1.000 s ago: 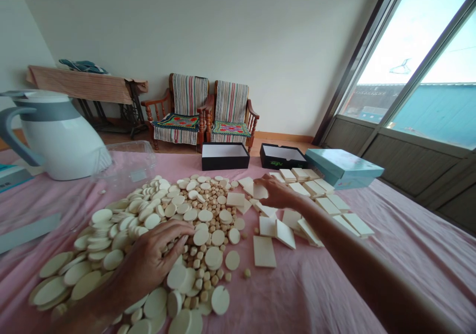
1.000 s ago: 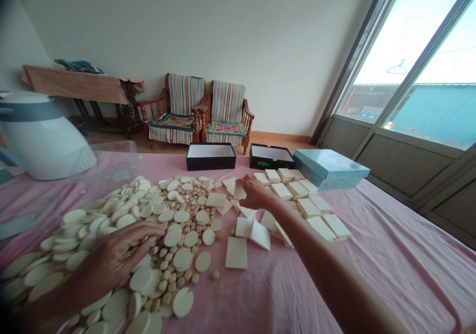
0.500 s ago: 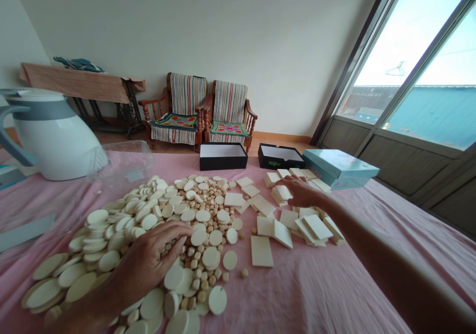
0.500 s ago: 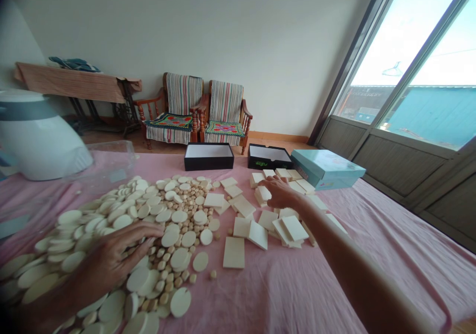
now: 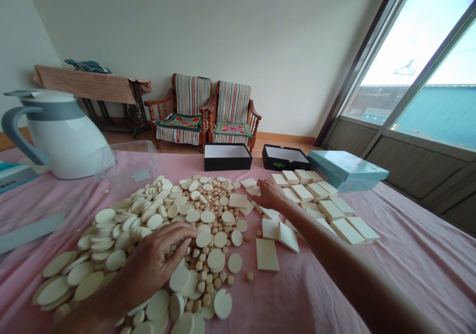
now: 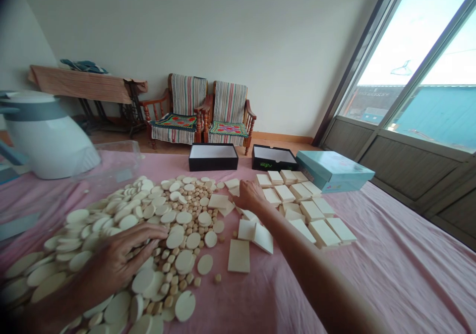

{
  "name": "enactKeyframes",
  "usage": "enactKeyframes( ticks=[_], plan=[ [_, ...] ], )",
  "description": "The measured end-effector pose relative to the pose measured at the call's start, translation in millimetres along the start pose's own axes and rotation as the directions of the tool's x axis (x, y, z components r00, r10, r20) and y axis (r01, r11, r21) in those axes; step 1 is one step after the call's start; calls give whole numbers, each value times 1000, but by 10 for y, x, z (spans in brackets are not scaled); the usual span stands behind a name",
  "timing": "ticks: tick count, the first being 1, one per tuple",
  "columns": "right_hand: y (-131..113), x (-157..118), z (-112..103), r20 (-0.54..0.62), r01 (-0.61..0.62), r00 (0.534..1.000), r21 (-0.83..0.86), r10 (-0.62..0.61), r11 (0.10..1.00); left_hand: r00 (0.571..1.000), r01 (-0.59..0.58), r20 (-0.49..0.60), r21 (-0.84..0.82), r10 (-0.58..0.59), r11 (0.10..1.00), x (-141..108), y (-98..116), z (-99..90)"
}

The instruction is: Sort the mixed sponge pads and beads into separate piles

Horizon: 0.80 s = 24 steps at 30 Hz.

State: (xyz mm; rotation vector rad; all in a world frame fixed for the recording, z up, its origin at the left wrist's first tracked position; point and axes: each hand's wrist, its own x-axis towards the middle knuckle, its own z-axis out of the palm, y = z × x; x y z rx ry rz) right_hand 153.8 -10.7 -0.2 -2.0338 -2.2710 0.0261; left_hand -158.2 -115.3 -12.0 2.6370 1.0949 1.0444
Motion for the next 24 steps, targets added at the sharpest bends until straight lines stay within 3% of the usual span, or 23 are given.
enactKeyframes(
  ticks=[7,10,14,21,24],
  plan=[
    [-51,-82,-128,-24,-45,999,-73,43,996,1000,16,-4,-23,-16,1000,-9,27,15],
    [80,-120,-302,-50,-74,996,-114,69,991,998,54,-29,-50,-55,997,-5,59,27],
    [340,-32,-450,-131,-228,968,-112,213,967,999,18,-31,-43,-19,999,7,87,11],
    [545,78,-307,-235,-333,925,-116,300,936,1000,3,-10,-17,-4,1000,-11,55,2],
    [522,-28,-318,-276,-271,935,-144,224,952,1000,-3,-21,-24,2,1000,-28,39,26]
  ],
)
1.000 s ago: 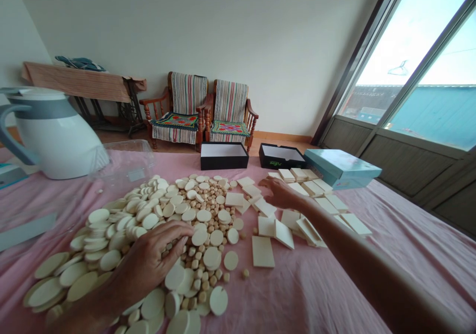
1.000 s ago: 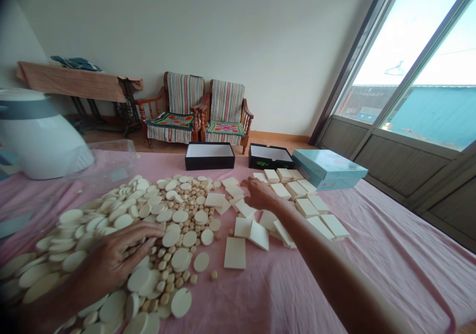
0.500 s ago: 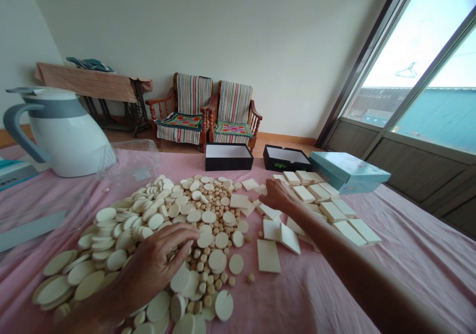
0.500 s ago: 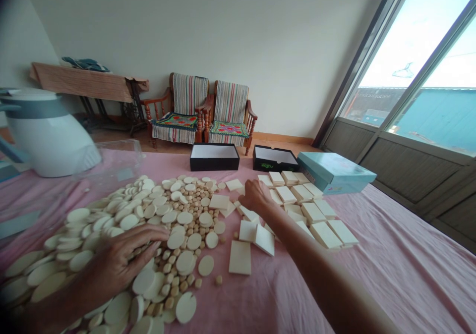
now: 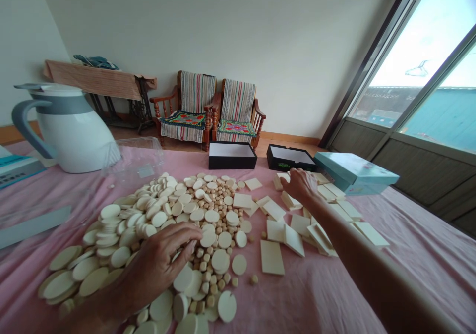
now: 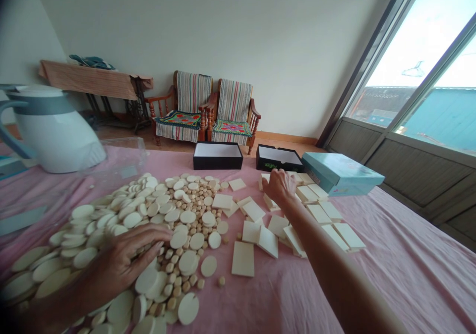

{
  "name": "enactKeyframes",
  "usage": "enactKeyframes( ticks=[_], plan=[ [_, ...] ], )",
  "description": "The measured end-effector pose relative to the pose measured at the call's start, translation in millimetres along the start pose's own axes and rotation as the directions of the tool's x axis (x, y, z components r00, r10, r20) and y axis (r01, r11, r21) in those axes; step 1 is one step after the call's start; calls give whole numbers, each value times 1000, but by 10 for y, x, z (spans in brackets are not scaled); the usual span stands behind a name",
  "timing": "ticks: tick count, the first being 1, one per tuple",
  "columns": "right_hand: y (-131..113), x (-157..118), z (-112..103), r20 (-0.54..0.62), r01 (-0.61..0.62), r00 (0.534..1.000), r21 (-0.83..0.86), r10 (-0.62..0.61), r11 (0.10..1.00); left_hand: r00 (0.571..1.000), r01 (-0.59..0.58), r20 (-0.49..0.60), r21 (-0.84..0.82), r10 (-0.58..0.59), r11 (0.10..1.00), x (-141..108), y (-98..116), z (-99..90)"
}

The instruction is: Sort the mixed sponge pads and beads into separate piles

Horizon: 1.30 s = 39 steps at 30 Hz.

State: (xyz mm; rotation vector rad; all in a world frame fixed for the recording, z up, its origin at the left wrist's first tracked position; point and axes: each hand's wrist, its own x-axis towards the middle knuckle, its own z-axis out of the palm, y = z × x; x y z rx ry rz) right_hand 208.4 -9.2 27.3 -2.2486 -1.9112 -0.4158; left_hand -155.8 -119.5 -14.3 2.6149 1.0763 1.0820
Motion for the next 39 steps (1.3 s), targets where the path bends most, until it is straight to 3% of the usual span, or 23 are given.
enactKeyframes(
  ticks=[3,6,9,15,19,22,28,31,34,37,39],
  plan=[
    [-26,-189,-88,93,140,985,91,-148,986,1000,15,-3,-10,-16,1000,-4,2,21],
    [-107,-424,-125,265,230,927,154,-264,961,1000,22,-2,-20,-22,1000,-2,9,39],
    [-215,-607,-97,297,261,908,153,-296,953,1000,26,3,-28,-26,999,-10,2,51],
    [-285,-640,-102,267,222,928,160,-258,962,1000,10,20,-12,-10,1000,-33,-46,57],
    [-136,-500,-184,178,78,979,137,-102,987,1000,7,24,-16,-7,1000,-33,-55,58],
    [-7,-408,-203,146,-36,989,86,24,996,999,15,31,-9,-14,1000,-38,-59,60],
    [199,-413,-156,118,-97,988,15,95,995,1000,9,20,-8,-9,1000,-40,-72,67],
    [341,-468,-133,63,-10,998,79,5,997,1000,22,8,-24,-22,999,-39,-61,79],
    [449,-518,-93,20,189,980,188,-196,964,999,45,-21,-41,-45,998,-41,-48,99],
    [467,-536,-60,-19,417,907,190,-421,889,998,53,-30,-51,-55,997,-37,-39,112],
    [435,-517,-59,6,507,858,148,-514,849,998,55,-28,-51,-57,997,-33,-35,114]
  ],
)
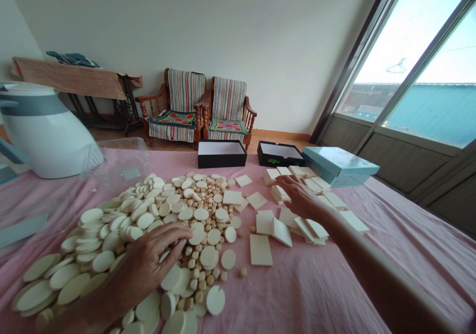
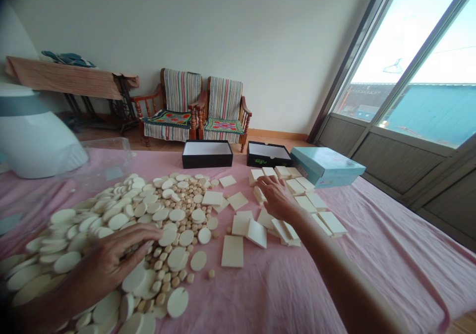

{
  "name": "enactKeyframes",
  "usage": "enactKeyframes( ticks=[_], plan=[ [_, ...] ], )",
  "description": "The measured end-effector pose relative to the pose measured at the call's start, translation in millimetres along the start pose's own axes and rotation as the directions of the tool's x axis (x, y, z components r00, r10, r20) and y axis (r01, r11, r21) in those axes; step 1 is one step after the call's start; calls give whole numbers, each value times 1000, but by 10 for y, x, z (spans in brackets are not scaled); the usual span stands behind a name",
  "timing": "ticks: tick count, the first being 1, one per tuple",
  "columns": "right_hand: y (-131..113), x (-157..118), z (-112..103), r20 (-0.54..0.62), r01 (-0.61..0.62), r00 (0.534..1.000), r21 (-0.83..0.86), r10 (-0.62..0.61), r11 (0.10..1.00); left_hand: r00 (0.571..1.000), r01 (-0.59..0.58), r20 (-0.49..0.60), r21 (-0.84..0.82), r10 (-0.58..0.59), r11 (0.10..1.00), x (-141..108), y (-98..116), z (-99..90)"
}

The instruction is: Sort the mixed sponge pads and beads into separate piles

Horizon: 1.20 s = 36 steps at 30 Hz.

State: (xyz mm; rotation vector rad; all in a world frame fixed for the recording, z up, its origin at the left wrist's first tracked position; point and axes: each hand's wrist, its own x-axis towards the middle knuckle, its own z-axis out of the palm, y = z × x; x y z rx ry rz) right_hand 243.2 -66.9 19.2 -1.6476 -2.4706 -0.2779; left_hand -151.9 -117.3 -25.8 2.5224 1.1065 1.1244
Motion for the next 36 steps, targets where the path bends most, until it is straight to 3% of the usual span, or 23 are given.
enactKeyframes(
  ticks=[7,12,16,23,28,36],
  plan=[
    [-78,233,-62,196,177,970,-178,-142,968,999,-39,25,47,38,998,-3,-49,-11],
    [-62,286,-25,256,177,959,-224,-118,958,997,-51,55,64,48,997,-2,-72,-23],
    [-44,272,7,228,140,970,-213,-90,967,998,-43,57,45,41,998,8,-43,-32],
    [-163,233,52,192,190,967,-118,-165,975,998,-17,57,37,15,999,3,-16,-43],
    [-163,198,93,162,139,980,-146,-114,980,998,-30,57,47,27,998,15,-11,-46],
    [-24,10,-144,22,21,999,119,-24,993,998,-26,66,62,22,998,21,-17,-53]
  ],
)
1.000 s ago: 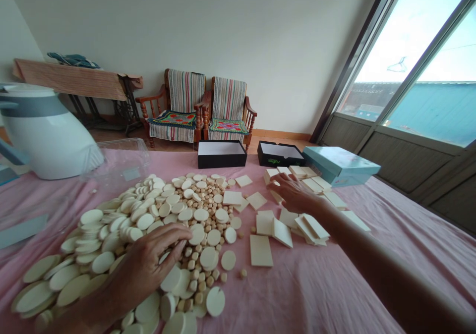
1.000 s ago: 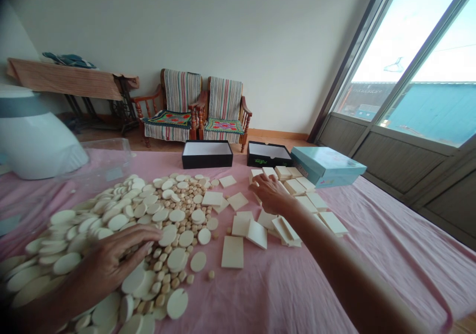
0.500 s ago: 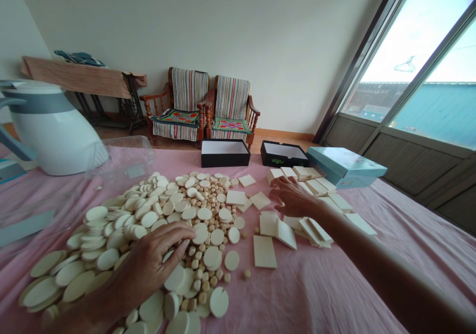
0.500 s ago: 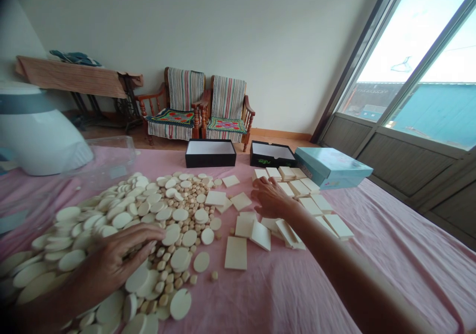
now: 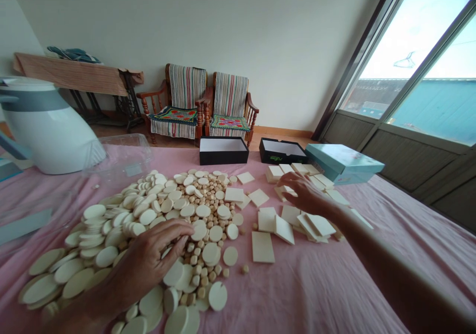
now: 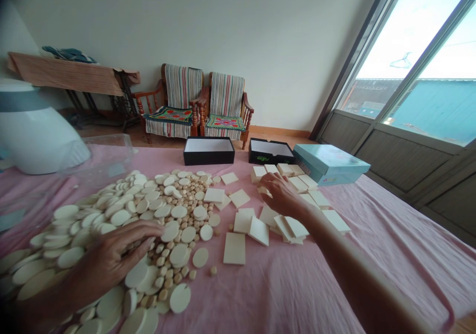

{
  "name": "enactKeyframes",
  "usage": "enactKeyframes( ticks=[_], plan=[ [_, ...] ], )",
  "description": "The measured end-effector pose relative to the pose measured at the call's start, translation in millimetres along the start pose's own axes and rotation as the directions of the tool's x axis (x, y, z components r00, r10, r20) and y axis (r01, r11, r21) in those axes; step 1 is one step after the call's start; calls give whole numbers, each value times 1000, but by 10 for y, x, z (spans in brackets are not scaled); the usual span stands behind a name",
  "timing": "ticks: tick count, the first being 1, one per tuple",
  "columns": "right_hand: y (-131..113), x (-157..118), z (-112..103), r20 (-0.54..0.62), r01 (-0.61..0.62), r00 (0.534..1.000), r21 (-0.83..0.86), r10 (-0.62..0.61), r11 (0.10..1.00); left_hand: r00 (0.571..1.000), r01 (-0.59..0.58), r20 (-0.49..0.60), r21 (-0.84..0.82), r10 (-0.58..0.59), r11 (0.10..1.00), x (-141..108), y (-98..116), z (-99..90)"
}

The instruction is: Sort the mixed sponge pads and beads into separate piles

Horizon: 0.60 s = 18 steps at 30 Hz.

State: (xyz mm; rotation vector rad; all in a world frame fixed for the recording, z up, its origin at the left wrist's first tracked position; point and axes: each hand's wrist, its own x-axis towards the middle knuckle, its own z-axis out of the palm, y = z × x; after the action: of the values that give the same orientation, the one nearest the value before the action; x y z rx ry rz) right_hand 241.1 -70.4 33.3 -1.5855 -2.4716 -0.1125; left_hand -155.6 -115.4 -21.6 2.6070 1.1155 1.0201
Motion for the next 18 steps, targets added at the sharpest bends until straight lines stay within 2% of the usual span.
enactKeyframes(
  ticks=[3,6,11,18],
  plan=[
    [69,-215,-112,39,-99,995,97,96,990,1000,0,2,10,0,1000,-6,-7,-3],
    [93,-498,-194,140,-190,975,114,173,975,1000,6,3,7,-6,1000,-11,-15,3],
    [89,-890,-242,299,-147,948,115,107,982,1000,8,-1,6,-8,1000,-11,-10,15],
    [212,-1013,-85,296,-224,935,68,195,972,1000,6,-6,-3,-6,1000,7,-3,7]
  ],
)
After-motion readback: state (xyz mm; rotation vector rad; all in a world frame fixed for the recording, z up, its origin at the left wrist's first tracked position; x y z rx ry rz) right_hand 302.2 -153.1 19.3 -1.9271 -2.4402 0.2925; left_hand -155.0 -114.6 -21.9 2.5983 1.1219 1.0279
